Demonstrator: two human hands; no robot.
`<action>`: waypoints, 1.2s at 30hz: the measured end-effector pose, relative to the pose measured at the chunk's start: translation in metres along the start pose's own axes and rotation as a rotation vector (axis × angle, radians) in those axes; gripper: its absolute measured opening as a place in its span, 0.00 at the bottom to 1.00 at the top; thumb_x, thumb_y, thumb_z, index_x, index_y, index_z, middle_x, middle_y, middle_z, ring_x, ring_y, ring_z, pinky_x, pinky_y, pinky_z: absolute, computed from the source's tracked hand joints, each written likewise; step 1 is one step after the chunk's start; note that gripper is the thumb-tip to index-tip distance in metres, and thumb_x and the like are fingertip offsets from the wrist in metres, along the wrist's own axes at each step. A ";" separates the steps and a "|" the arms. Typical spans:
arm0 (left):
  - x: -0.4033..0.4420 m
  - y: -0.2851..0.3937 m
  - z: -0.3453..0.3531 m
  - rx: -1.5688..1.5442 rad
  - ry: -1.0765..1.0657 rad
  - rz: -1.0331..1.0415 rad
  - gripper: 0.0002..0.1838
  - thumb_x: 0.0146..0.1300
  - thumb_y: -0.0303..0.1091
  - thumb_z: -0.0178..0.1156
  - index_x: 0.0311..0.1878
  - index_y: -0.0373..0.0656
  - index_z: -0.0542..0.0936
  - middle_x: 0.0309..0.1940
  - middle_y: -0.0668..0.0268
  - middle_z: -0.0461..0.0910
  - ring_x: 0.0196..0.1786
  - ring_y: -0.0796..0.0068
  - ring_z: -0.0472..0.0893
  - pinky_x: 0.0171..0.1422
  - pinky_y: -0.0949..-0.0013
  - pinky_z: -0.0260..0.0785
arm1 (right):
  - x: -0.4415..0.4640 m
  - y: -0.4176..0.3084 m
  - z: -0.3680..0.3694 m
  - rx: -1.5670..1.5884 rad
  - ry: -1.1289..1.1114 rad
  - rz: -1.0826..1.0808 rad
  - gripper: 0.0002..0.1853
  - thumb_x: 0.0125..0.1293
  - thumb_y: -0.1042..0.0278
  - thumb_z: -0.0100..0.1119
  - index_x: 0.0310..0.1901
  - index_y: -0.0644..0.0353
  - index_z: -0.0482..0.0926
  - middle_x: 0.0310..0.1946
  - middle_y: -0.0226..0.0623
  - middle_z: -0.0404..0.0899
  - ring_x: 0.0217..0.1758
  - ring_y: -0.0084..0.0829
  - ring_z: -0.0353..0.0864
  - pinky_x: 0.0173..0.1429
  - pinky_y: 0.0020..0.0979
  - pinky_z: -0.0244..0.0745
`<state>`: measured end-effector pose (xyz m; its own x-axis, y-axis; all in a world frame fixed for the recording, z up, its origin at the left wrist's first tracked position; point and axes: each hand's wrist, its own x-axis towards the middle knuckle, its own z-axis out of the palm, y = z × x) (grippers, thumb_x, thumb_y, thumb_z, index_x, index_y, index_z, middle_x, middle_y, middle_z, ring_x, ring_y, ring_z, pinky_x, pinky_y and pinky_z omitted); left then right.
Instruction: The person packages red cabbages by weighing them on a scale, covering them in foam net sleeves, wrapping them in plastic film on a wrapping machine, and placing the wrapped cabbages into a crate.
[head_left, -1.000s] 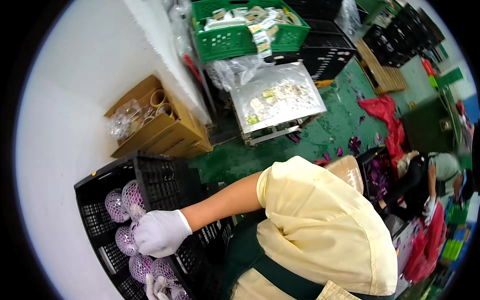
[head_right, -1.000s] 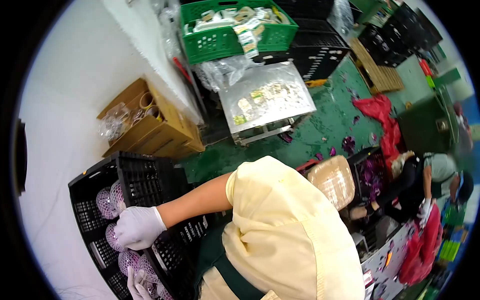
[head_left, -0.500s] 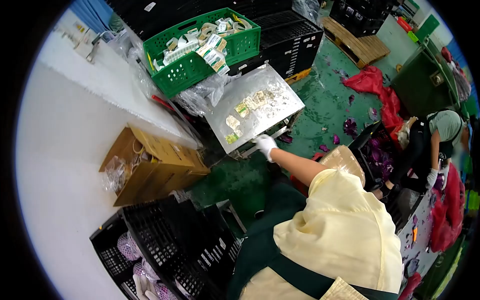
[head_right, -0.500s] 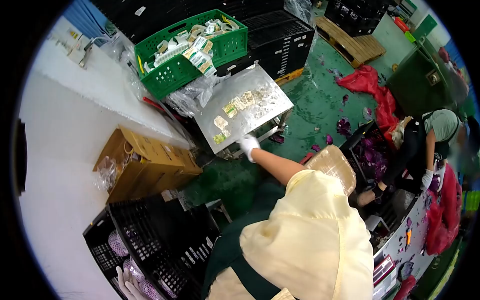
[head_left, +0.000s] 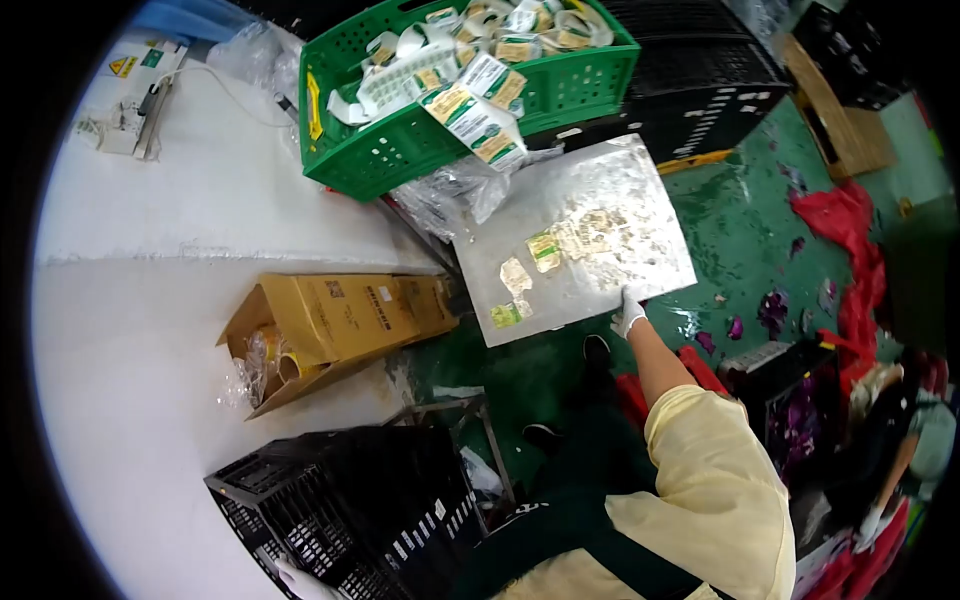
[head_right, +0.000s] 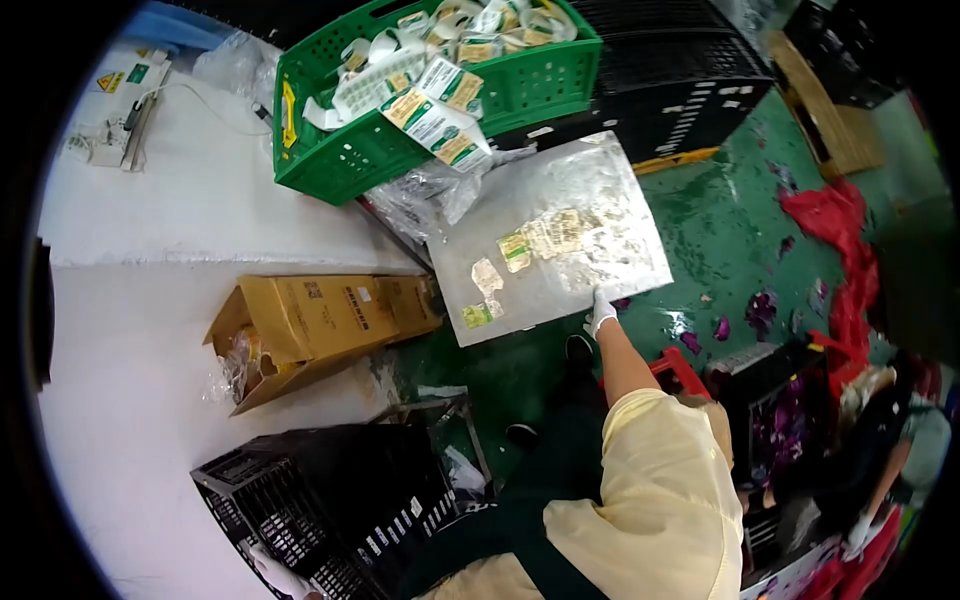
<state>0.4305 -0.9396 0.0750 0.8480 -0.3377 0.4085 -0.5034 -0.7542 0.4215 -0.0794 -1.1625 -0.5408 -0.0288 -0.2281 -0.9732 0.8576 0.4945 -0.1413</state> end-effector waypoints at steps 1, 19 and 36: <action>0.009 -0.006 0.001 -0.024 -0.033 -0.035 0.24 0.75 0.44 0.48 0.58 0.31 0.76 0.55 0.53 0.79 0.56 0.60 0.79 0.63 0.64 0.70 | -0.001 0.004 0.006 0.097 -0.047 -0.029 0.40 0.61 0.35 0.62 0.67 0.55 0.67 0.62 0.40 0.72 0.62 0.43 0.72 0.65 0.54 0.66; 0.012 -0.041 -0.014 -0.146 -0.015 -0.063 0.32 0.76 0.55 0.42 0.59 0.32 0.76 0.52 0.53 0.81 0.55 0.65 0.80 0.64 0.66 0.69 | -0.038 0.029 -0.075 0.088 -0.126 0.100 0.42 0.62 0.26 0.51 0.69 0.46 0.63 0.68 0.37 0.65 0.69 0.41 0.64 0.72 0.52 0.59; -0.092 -0.337 -0.309 -0.388 0.555 -0.392 0.22 0.73 0.34 0.52 0.65 0.33 0.70 0.59 0.50 0.75 0.61 0.60 0.76 0.65 0.63 0.69 | -0.351 0.234 0.216 -1.102 -1.238 -0.356 0.14 0.73 0.59 0.51 0.47 0.59 0.81 0.43 0.33 0.84 0.40 0.28 0.82 0.46 0.28 0.76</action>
<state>0.4706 -0.4799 0.1454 0.8203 0.3212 0.4733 -0.2929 -0.4748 0.8299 0.2425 -1.1480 -0.1929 0.7200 -0.6556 -0.2278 0.1434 0.4617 -0.8754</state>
